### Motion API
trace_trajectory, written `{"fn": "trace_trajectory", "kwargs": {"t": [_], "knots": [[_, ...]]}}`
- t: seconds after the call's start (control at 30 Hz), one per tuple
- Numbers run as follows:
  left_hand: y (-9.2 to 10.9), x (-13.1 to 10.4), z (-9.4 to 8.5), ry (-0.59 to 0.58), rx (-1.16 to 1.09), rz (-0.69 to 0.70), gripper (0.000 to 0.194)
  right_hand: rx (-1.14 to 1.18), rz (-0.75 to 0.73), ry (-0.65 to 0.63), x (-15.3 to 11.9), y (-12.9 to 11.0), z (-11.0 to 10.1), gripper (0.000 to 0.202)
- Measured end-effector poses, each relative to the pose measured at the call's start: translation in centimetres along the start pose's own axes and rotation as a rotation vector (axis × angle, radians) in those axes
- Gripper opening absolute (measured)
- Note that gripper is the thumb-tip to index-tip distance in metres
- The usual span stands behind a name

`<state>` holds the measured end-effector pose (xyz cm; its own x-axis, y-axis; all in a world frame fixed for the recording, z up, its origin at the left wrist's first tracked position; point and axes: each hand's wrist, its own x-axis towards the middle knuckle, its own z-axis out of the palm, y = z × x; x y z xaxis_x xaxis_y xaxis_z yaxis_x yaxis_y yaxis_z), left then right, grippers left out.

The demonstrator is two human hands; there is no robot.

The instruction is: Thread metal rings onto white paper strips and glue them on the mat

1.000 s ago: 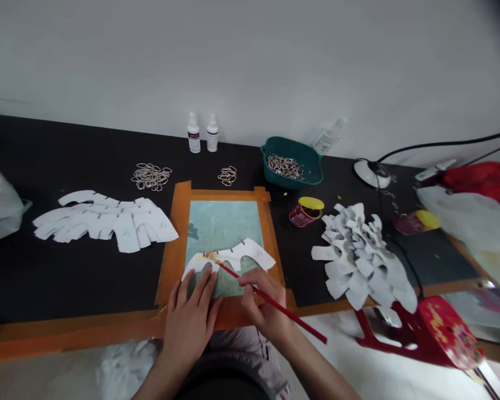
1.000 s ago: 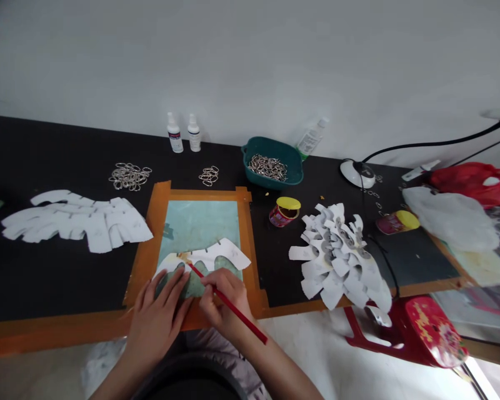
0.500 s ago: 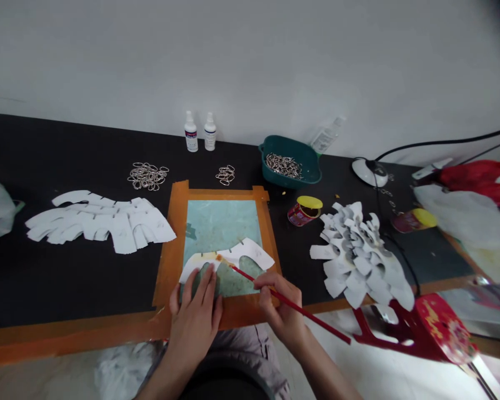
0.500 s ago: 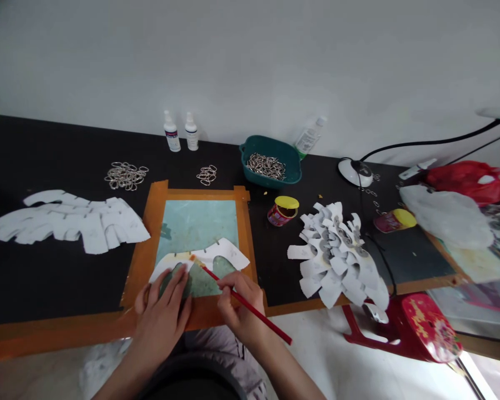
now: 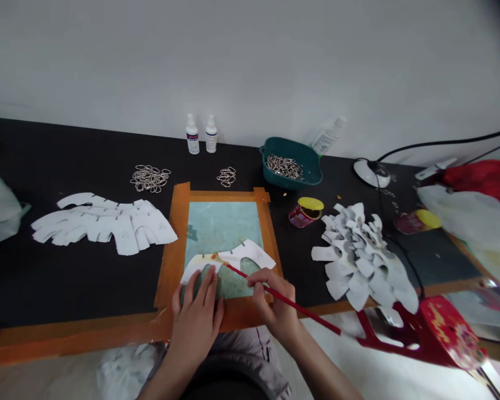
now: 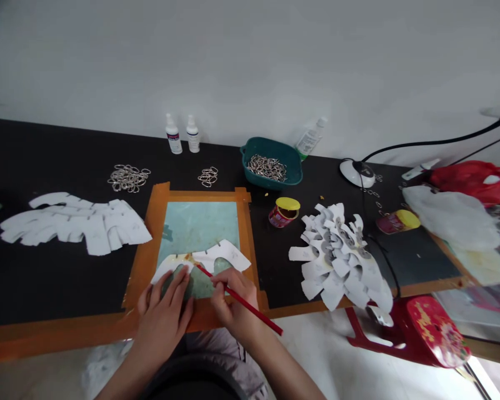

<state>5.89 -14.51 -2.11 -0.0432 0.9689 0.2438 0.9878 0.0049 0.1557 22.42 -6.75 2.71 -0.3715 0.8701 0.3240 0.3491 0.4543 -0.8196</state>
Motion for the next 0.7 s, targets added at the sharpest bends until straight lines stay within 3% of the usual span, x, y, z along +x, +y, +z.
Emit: {"fn": "trace_trajectory", "kwargs": {"t": [0.2, 0.5, 0.7], "knots": [[-0.1, 0.1, 0.0, -0.003, 0.014, 0.012, 0.042, 0.006, 0.032, 0.058, -0.6, 0.1, -1.3, 0.014], [0.0, 0.1, 0.1, 0.004, 0.011, 0.007, 0.042, 0.049, 0.049, 0.08, 0.1, 0.8, 0.0, 0.015], [0.2, 0.2, -0.2, -0.011, -0.003, -0.017, 0.041, 0.065, 0.076, 0.073, -0.3, 0.6, -1.1, 0.015]]}}
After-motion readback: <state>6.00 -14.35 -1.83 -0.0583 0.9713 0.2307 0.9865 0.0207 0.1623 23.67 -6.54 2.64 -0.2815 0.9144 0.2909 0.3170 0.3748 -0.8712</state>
